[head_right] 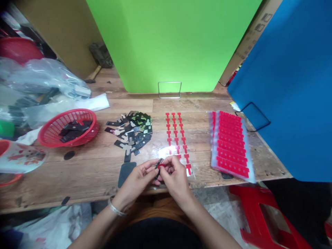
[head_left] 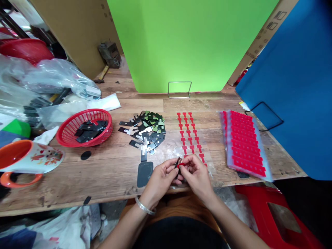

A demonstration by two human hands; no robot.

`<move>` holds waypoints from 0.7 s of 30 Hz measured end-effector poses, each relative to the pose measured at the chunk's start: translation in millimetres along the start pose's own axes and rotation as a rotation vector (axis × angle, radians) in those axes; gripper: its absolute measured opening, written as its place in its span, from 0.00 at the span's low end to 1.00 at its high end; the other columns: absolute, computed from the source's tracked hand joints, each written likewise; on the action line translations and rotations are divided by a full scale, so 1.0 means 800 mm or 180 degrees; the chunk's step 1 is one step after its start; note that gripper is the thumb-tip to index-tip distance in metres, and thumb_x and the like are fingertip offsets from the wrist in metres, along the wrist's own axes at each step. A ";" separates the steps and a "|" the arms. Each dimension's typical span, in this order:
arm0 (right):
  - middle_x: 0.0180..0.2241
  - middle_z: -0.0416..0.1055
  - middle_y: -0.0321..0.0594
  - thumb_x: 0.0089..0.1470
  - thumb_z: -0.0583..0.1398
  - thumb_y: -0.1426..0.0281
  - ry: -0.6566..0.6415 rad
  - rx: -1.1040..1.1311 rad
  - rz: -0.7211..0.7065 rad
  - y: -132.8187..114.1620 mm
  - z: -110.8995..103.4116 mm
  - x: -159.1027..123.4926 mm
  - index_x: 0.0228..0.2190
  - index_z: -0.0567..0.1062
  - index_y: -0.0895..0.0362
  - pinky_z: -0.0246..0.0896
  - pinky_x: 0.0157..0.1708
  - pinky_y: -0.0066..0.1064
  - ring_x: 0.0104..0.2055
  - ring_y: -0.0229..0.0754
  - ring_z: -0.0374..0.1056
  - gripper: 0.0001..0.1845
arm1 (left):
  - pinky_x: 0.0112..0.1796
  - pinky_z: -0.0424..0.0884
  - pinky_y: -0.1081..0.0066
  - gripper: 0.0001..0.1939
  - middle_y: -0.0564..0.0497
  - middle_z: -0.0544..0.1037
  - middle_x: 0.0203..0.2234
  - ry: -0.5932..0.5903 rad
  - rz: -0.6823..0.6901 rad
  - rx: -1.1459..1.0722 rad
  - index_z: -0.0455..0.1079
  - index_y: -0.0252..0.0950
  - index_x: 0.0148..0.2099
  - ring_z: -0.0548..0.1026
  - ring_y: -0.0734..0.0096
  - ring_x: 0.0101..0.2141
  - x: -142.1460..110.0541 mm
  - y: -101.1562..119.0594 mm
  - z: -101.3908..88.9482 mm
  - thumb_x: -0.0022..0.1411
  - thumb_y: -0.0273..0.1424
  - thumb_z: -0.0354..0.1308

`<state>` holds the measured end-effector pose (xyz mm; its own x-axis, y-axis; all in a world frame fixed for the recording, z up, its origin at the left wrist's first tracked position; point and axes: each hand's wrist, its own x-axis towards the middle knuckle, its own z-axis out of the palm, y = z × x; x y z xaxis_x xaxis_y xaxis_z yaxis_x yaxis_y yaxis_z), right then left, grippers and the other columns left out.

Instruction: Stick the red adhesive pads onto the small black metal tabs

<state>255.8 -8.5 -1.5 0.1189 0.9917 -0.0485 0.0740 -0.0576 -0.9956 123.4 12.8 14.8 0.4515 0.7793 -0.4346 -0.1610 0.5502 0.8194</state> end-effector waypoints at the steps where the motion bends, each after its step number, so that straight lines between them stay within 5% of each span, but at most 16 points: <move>1: 0.24 0.67 0.32 0.50 0.58 0.74 0.0008 -0.0024 -0.0016 0.000 0.000 0.000 0.30 0.66 0.55 0.59 0.23 0.23 0.22 0.32 0.65 0.04 | 0.30 0.72 0.72 0.22 0.47 0.77 0.30 0.0044 0.0040 0.0041 0.65 0.29 0.51 0.74 0.72 0.27 0.001 -0.002 0.000 0.54 0.32 0.59; 8: 0.27 0.68 0.35 0.55 0.55 0.70 -0.0052 -0.0454 -0.0187 -0.012 0.002 -0.008 0.33 0.67 0.55 0.62 0.25 0.26 0.24 0.35 0.67 0.02 | 0.27 0.70 0.73 0.21 0.51 0.75 0.24 0.0394 0.0283 0.0189 0.67 0.30 0.48 0.73 0.72 0.25 0.004 -0.008 -0.001 0.53 0.35 0.60; 14: 0.42 0.63 0.45 0.54 0.55 0.70 0.0432 -0.1116 -0.0651 -0.021 -0.001 -0.004 0.30 0.70 0.55 0.62 0.30 0.30 0.33 0.39 0.64 0.04 | 0.26 0.69 0.74 0.23 0.50 0.75 0.23 0.0412 0.0256 0.0195 0.66 0.29 0.49 0.73 0.73 0.23 0.003 -0.002 0.003 0.52 0.35 0.60; 21: 0.34 0.64 0.40 0.52 0.56 0.71 0.0369 -0.0847 -0.0499 -0.019 -0.006 0.008 0.28 0.69 0.55 0.61 0.31 0.29 0.35 0.39 0.63 0.02 | 0.27 0.69 0.74 0.23 0.49 0.76 0.22 0.0313 0.0216 0.0329 0.65 0.29 0.50 0.73 0.72 0.23 0.003 0.000 0.006 0.54 0.35 0.58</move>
<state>259.8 -1.6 13.8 0.1964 0.9721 0.1284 0.3547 0.0516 -0.9336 128.3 13.5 15.7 0.3537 0.8420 -0.4073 -0.0948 0.4655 0.8800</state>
